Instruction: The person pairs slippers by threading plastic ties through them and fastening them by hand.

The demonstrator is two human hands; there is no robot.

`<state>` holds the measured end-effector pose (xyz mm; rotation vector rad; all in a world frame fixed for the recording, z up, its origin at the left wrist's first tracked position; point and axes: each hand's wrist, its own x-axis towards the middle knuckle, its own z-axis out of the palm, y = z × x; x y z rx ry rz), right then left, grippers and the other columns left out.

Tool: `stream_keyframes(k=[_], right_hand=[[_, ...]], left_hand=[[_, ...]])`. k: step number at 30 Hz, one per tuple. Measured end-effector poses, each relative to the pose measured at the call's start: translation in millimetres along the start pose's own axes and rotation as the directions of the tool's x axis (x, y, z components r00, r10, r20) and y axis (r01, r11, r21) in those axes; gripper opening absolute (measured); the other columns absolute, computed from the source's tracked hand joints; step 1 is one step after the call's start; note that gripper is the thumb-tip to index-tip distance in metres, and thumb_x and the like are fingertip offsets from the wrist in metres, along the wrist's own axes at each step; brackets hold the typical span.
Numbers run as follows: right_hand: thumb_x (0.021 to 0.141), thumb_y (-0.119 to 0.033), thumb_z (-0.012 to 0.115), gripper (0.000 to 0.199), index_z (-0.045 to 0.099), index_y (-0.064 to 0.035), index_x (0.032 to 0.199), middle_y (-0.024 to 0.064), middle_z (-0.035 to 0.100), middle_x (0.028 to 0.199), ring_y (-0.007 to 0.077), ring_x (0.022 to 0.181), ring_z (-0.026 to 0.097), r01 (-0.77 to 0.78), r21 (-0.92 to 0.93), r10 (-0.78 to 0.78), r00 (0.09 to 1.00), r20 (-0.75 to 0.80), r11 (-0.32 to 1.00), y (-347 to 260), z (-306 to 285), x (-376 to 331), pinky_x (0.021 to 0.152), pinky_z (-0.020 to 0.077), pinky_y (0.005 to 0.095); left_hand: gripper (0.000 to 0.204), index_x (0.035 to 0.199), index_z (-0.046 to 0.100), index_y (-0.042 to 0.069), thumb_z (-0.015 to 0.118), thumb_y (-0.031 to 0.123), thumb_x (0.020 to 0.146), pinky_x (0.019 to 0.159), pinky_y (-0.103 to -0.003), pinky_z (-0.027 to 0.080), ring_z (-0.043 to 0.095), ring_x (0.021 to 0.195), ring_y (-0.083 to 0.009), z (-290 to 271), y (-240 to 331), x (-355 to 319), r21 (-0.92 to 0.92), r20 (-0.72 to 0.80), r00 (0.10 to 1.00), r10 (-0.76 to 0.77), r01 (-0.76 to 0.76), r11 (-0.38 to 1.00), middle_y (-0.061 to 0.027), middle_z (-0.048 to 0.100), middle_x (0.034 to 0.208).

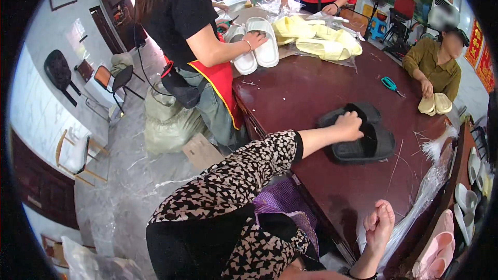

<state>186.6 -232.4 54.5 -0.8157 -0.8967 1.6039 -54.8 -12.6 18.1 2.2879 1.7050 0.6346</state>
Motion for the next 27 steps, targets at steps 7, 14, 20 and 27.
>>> stream_keyframes(k=[7,14,20,27], right_hand=[[0.097,-0.021,0.050,0.020,0.056,-0.0026,0.093,-0.0019,0.040,0.050,0.0050,0.038,0.029,0.006,0.003,-0.005,1.000,-0.027,1.000,0,-5,4,0.034,0.0236,0.0214],[0.098,-0.022,0.047,0.020,0.056,-0.0044,0.097,-0.0018,0.041,0.051,0.0048,0.037,0.028,0.047,-0.031,-0.049,0.998,-0.037,0.998,-2,-15,11,0.034,0.0238,0.0213],[0.097,-0.022,0.048,0.020,0.056,-0.0040,0.096,-0.0009,0.043,0.052,0.0052,0.037,0.031,0.020,-0.101,-0.026,0.998,-0.052,0.995,-5,-3,9,0.034,0.0258,0.0210],[0.093,-0.021,0.052,0.020,0.058,-0.0015,0.093,-0.0004,0.047,0.053,0.0048,0.040,0.035,-0.118,-0.316,0.073,0.986,-0.153,0.941,-9,42,7,0.035,0.0221,0.0188]], left_hand=[[0.046,0.098,0.064,-0.005,0.068,0.036,0.077,0.087,-0.046,0.046,0.052,0.103,-0.0409,17,56,-30,-0.225,0.153,0.973,0.170,-0.134,0.965,-0.0265,0.052,0.109],[0.035,0.096,0.063,-0.004,0.066,0.026,0.078,0.077,-0.041,0.048,0.061,0.089,-0.0338,17,77,-52,-0.584,0.175,0.923,0.343,-0.183,0.791,-0.0181,0.063,0.087],[0.024,0.090,0.064,-0.003,0.064,0.017,0.078,0.072,-0.037,0.049,0.064,0.080,-0.0274,-11,102,-89,-0.762,-0.057,0.930,0.364,-0.276,0.586,-0.0169,0.065,0.084],[0.015,0.085,0.066,-0.002,0.062,0.012,0.079,0.064,-0.031,0.051,0.065,0.070,-0.0181,-39,112,-120,-0.887,-0.037,0.953,0.302,-0.170,0.430,-0.0122,0.066,0.074]])
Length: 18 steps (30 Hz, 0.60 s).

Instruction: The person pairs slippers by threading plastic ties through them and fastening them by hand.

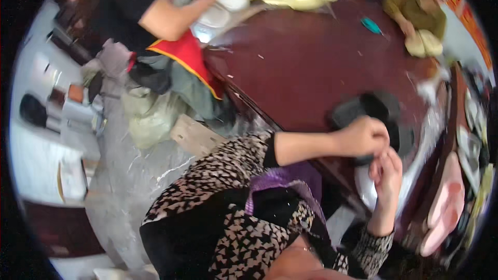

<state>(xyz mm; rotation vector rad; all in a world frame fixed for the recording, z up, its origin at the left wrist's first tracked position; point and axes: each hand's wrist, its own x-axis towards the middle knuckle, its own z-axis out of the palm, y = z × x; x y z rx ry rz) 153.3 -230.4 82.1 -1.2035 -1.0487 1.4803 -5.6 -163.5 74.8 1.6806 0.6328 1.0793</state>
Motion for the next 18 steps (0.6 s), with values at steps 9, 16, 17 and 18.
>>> stream_keyframes(k=[9,16,17,18], right_hand=[[0.096,-0.014,0.048,0.023,0.059,0.0019,0.108,0.0058,0.063,0.083,0.0100,0.075,0.058,0.303,-0.573,-0.232,0.953,0.196,0.761,-17,-1,15,0.066,0.0487,0.0253],[0.087,-0.019,0.057,0.027,0.057,-0.0035,0.109,0.0170,0.064,0.082,0.0333,0.079,0.064,0.329,-0.944,-0.389,0.872,0.298,0.015,-7,2,54,0.071,0.0519,0.0415],[0.086,-0.021,0.058,0.029,0.056,-0.0044,0.110,0.0163,0.064,0.080,0.0330,0.078,0.064,0.269,-0.960,-0.369,0.886,0.280,-0.080,-6,-1,55,0.070,0.0521,0.0420],[0.086,-0.022,0.059,0.031,0.054,-0.0064,0.112,0.0137,0.063,0.075,0.0310,0.076,0.065,0.221,-0.964,-0.375,0.889,0.262,-0.150,-5,-1,56,0.068,0.0524,0.0406]], left_hand=[[0.008,0.093,0.057,0.003,0.053,0.010,0.091,0.052,-0.028,0.049,0.058,0.058,-0.0165,-84,-10,-14,-0.749,0.054,0.930,-0.363,0.279,0.601,-0.0150,0.064,0.081],[0.011,0.092,0.060,0.002,0.052,0.010,0.093,0.042,-0.024,0.035,0.042,0.046,-0.0097,-141,-36,2,-0.781,0.180,0.901,-0.396,0.375,0.499,-0.0052,0.052,0.065],[0.011,0.091,0.060,0.002,0.053,0.009,0.093,0.041,-0.023,0.035,0.041,0.046,-0.0088,-140,-39,10,-0.768,0.190,0.896,-0.402,0.390,0.508,-0.0050,0.052,0.065],[0.011,0.091,0.060,0.001,0.052,0.008,0.093,0.040,-0.021,0.034,0.040,0.044,-0.0068,-139,-40,18,-0.758,0.207,0.888,-0.411,0.411,0.507,-0.0047,0.053,0.064]])
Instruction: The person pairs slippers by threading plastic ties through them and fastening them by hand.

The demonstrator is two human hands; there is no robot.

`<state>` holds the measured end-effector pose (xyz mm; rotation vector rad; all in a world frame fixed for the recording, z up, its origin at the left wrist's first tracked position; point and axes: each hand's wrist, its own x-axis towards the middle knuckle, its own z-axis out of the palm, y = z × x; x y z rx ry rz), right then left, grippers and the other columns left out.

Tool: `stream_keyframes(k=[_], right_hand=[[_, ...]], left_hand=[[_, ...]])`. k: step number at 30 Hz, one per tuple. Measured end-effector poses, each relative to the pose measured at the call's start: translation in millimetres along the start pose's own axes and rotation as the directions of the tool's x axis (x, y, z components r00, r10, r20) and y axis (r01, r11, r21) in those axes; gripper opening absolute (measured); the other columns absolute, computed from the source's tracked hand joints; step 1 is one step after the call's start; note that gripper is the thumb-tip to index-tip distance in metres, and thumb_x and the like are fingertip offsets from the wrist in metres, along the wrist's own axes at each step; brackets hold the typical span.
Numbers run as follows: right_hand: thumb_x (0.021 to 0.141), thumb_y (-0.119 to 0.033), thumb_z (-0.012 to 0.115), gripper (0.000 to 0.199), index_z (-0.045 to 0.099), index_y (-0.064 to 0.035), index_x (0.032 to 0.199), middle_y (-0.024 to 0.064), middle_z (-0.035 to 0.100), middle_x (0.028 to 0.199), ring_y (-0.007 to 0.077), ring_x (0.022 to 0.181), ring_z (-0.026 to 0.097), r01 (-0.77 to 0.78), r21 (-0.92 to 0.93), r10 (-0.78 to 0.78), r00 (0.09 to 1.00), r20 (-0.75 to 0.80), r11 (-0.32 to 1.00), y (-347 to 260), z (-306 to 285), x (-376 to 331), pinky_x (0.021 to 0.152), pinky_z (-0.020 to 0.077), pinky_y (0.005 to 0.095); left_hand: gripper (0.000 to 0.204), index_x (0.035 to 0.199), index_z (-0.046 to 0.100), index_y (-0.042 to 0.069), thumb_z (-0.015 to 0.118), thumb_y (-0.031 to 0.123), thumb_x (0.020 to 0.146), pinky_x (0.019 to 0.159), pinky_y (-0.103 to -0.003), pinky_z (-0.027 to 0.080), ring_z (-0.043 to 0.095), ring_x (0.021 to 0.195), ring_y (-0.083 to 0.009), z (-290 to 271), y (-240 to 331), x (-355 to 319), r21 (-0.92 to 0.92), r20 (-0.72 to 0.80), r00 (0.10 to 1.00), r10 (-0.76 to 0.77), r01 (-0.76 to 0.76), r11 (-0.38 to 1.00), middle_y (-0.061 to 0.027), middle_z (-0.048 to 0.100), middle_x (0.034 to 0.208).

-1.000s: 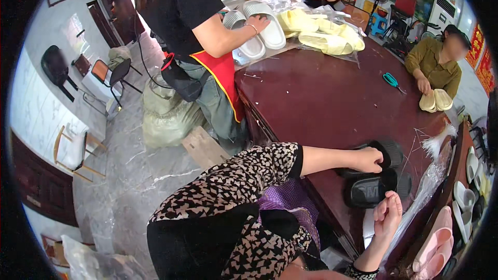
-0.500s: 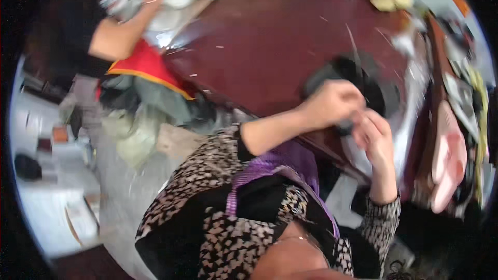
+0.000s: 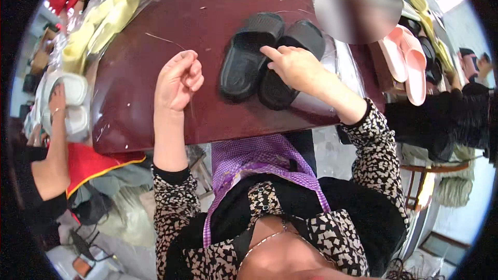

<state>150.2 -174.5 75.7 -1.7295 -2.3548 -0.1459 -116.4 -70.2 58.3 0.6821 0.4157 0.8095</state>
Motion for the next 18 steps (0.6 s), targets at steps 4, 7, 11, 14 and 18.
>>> stream_keyframes(k=[4,7,11,14,18], right_hand=[[0.088,-0.021,0.057,0.040,0.049,-0.0112,0.126,0.0152,0.063,0.086,0.0318,0.082,0.064,-0.156,-0.032,0.158,0.986,0.058,0.987,9,3,-5,0.073,0.0512,0.0402],[0.088,-0.025,0.057,0.041,0.049,-0.0139,0.127,0.0143,0.063,0.086,0.0314,0.082,0.064,-0.214,-0.079,0.218,0.975,0.043,0.974,13,7,-2,0.071,0.0519,0.0404],[0.086,-0.032,0.058,0.030,0.056,-0.0110,0.108,0.0134,0.062,0.081,0.0312,0.078,0.064,-0.189,-0.131,0.197,0.979,0.051,0.973,19,19,8,0.065,0.0532,0.0402],[0.086,-0.030,0.058,0.024,0.058,-0.0067,0.091,0.0138,0.061,0.078,0.0304,0.076,0.064,-0.147,-0.111,0.134,0.984,-0.116,0.983,20,18,8,0.065,0.0533,0.0391],[0.086,-0.029,0.059,0.022,0.059,-0.0071,0.089,0.0136,0.062,0.075,0.0303,0.073,0.065,-0.217,-0.114,0.201,0.970,-0.139,0.969,32,18,14,0.063,0.0531,0.0379]], left_hand=[[0.011,0.093,0.060,-0.001,0.054,0.008,0.091,0.039,-0.020,0.033,0.040,0.043,-0.0061,6,0,36,0.078,0.030,0.994,-0.106,0.104,0.992,-0.0051,0.055,0.066],[0.011,0.094,0.059,-0.001,0.055,0.009,0.091,0.040,-0.021,0.033,0.041,0.043,-0.0061,12,-14,54,0.151,0.114,0.973,-0.199,0.181,0.972,-0.0044,0.055,0.066],[0.014,0.100,0.056,-0.001,0.054,0.010,0.091,0.040,-0.021,0.033,0.041,0.045,-0.0069,22,-33,60,0.254,0.046,0.971,-0.235,0.216,0.943,-0.0046,0.053,0.065],[0.013,0.100,0.056,0.000,0.052,0.009,0.092,0.038,-0.021,0.031,0.041,0.044,-0.0075,17,-36,52,0.266,0.062,0.975,-0.215,0.191,0.945,-0.0048,0.052,0.065],[0.015,0.104,0.057,0.004,0.054,0.013,0.093,0.039,-0.021,0.033,0.042,0.043,-0.0091,-12,-41,58,0.232,0.096,0.979,-0.179,0.153,0.961,-0.0062,0.055,0.066]])
